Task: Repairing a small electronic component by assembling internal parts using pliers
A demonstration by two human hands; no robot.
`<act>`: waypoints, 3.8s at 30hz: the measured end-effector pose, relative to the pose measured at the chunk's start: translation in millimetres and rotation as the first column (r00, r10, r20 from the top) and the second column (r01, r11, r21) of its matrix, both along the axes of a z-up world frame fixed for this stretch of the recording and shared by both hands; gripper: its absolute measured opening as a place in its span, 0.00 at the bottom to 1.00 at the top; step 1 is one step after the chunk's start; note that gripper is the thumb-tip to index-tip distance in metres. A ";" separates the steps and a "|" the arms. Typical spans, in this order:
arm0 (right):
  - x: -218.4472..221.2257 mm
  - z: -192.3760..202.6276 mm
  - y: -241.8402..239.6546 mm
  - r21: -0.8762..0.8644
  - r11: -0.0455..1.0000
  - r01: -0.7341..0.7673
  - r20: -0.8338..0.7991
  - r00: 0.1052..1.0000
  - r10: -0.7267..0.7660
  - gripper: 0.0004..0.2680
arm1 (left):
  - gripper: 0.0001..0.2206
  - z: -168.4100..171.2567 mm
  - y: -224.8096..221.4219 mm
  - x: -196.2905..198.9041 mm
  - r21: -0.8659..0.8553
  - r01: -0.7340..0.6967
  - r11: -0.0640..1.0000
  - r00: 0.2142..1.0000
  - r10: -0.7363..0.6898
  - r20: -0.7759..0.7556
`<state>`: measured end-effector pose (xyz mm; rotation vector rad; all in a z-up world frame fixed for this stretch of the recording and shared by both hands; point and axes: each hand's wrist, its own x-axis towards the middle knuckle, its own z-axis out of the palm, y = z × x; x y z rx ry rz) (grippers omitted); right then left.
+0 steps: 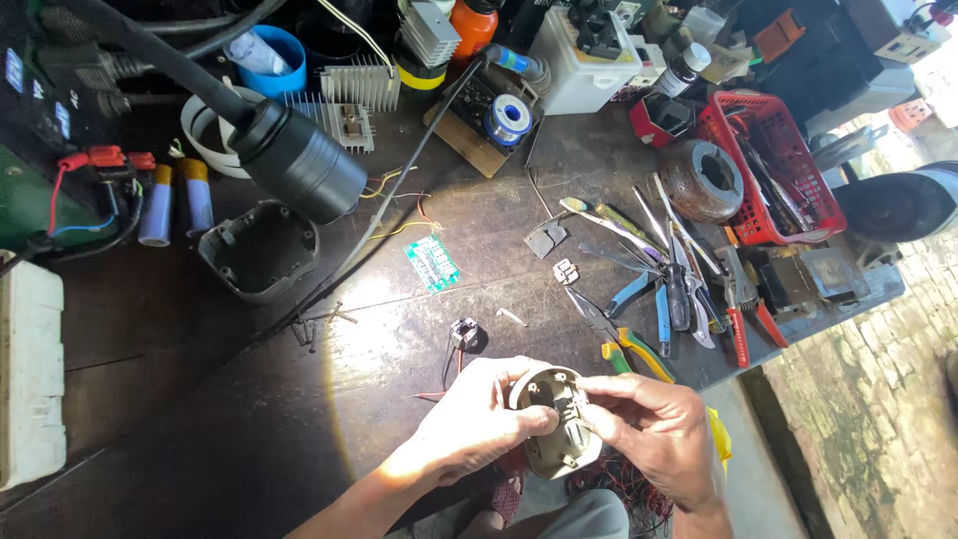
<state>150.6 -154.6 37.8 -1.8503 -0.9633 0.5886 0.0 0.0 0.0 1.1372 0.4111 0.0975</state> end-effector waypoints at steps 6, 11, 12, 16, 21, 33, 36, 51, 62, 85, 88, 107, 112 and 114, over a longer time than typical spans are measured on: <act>6.8 -10.0 -5.3 -0.061 0.995 0.074 -0.082 0.994 -0.079 0.15 | 0.17 2.8 -0.8 1.7 -0.094 -0.025 0.995 0.999 0.023 -0.023; 2.2 -9.8 -3.9 0.010 0.996 0.093 -0.124 0.988 -0.091 0.11 | 0.16 1.9 3.5 -1.6 -0.094 -0.012 0.995 0.999 0.015 0.033; 3.6 -9.7 -4.4 -0.008 0.996 0.085 -0.108 0.990 -0.085 0.10 | 0.16 1.7 4.9 -1.8 -0.061 -0.011 0.998 0.999 0.013 0.035; 4.6 -3.2 -0.5 -0.062 0.995 0.079 -0.136 0.987 -0.087 0.11 | 0.10 5.2 4.6 -3.3 -0.144 0.004 0.990 1.000 -0.001 0.018; 4.6 -8.3 -2.7 -0.049 0.994 0.098 -0.083 0.991 -0.102 0.10 | 0.19 -7.1 2.7 -1.7 -0.198 0.019 0.980 0.997 -0.003 0.078; 9.1 -15.0 -8.8 -0.020 0.992 0.127 -0.158 0.979 -0.129 0.11 | 0.22 20.1 22.4 -12.0 -0.195 0.210 0.958 0.976 -0.194 0.098; 11.9 -20.1 -12.1 0.013 0.993 0.120 -0.141 0.983 -0.117 0.11 | 0.29 24.4 23.6 -9.2 -0.246 0.200 0.948 0.978 -0.210 -0.015; -3.8 -4.1 -16.1 0.079 0.986 0.149 -0.129 0.982 -0.138 0.10 | 0.28 9.5 11.8 -6.3 -0.527 0.152 0.836 0.980 -0.059 0.190; -0.8 -19.8 -19.1 0.028 0.945 0.326 -0.200 0.928 -0.314 0.12 | 0.37 0.7 7.1 -8.5 -0.419 0.201 0.886 0.923 -0.027 0.385; 4.9 -28.5 -27.7 0.040 0.916 0.399 -0.301 0.879 -0.370 0.13 | 0.36 1.2 7.8 -9.2 -0.427 0.205 0.881 0.931 -0.041 0.363; 7.7 -34.0 -30.7 0.051 0.925 0.378 -0.288 0.892 -0.348 0.13 | 0.37 -4.6 6.7 -9.2 -0.433 0.227 0.873 0.897 -0.014 0.442; 0.8 -31.5 -28.0 0.104 0.950 0.294 -0.165 0.947 -0.275 0.11 | 0.31 -11.8 5.4 -9.5 -0.277 0.205 0.939 0.849 -0.030 0.527; -1.4 -27.1 -25.9 0.094 0.961 0.258 -0.116 0.962 -0.247 0.10 | 0.29 -11.7 6.2 -8.3 -0.273 0.222 0.936 0.849 -0.048 0.527; -4.2 -24.5 -23.1 0.066 0.940 0.336 -0.217 0.924 -0.315 0.13 | 0.30 -13.6 5.1 -8.1 -0.263 0.189 0.946 0.876 -0.041 0.481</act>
